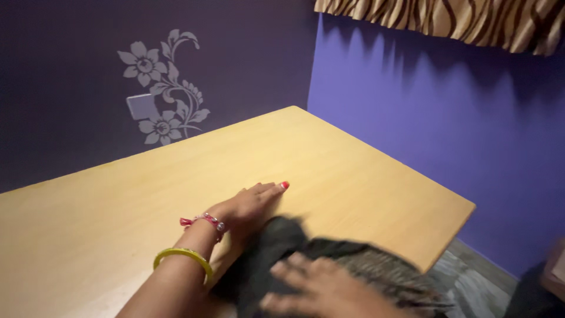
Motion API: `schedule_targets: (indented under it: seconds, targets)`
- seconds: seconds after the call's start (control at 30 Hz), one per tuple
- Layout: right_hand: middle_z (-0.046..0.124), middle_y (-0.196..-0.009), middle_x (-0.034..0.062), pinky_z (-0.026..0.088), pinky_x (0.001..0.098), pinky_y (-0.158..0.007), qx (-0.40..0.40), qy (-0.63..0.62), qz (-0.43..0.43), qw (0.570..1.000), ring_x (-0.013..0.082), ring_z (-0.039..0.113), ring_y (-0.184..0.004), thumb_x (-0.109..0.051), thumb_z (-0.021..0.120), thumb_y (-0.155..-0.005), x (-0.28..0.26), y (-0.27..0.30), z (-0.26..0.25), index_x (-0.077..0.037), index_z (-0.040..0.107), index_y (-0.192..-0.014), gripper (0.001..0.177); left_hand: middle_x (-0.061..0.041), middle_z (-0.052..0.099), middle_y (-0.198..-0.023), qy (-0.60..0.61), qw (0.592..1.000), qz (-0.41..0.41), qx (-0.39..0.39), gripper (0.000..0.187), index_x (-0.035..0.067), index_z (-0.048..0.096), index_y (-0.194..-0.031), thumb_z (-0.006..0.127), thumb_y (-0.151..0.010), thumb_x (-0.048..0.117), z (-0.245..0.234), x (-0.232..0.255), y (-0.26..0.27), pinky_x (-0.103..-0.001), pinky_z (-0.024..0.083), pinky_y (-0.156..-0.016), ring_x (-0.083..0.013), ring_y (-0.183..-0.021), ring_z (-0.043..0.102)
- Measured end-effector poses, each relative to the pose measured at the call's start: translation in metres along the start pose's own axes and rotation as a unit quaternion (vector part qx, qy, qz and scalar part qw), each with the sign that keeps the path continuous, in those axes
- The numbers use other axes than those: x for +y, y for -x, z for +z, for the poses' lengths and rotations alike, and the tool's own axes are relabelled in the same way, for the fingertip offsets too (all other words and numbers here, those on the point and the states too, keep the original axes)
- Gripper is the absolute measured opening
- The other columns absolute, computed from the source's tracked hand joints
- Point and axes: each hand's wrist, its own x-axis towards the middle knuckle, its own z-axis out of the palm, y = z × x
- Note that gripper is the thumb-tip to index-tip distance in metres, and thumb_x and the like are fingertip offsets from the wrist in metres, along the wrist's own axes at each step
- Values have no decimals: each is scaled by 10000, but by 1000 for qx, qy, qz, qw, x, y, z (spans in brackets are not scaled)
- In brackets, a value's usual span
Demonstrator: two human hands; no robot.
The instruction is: The person wipes the surface of a light-colored wooden table using a dark patterned cloth. They move the cloth across the table in various directions, covering the entire surface area.
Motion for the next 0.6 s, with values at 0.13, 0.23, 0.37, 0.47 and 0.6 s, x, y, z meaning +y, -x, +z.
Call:
schedule_targets:
  seconds: [0.13, 0.23, 0.37, 0.47, 0.6]
  targets:
    - [352, -1698, 18, 290, 364, -1189, 115, 259, -125, 951, 188, 344, -1527, -361, 475, -1031, -38, -80, 37, -224, 495, -1571, 557, -89, 517, -1560, 52, 997, -47, -38, 811, 158, 460, -1534, 374, -939, 703, -17, 6, 24, -371, 267, -1230, -220, -1494, 412]
    - [439, -1628, 88, 312, 444, -1206, 86, 2, -90, 992, 302, 382, -1500, -308, 538, -968, -29, -95, 15, -227, 595, -1460, 501, -96, 539, -1552, 57, 997, -43, -15, 820, 110, 485, -1522, 364, -953, 688, -26, 0, 40, -356, 287, -1228, -215, -1481, 441]
    - [537, -1493, 119, 311, 504, -1149, 47, -200, 94, 974, 351, 436, -1412, -376, 697, -862, 33, -100, -21, -175, 654, -1332, 513, -60, 512, -1581, 139, 987, -66, 48, 762, 139, 481, -1521, 387, -946, 631, -33, -27, 73, -343, 284, -1227, -189, -1496, 418]
    - [497, -1566, 99, 346, 446, -1164, 90, -166, 199, 962, 317, 447, -1435, -455, 669, -872, 112, -97, -25, -214, 624, -1393, 575, -50, 411, -1629, 114, 983, -95, 111, 726, 160, 468, -1534, 357, -974, 608, -35, -49, 98, -362, 236, -1251, -196, -1542, 306]
    - [431, -1594, 111, 340, 453, -1185, 82, -84, 362, 925, 318, 408, -1467, -626, 600, -889, 220, -73, -11, -164, 470, -1520, 793, 15, 294, -1675, 29, 974, -151, 166, 703, 213, 405, -1547, 316, -978, 616, -40, -73, 127, -401, 119, -1276, -174, -1591, 129]
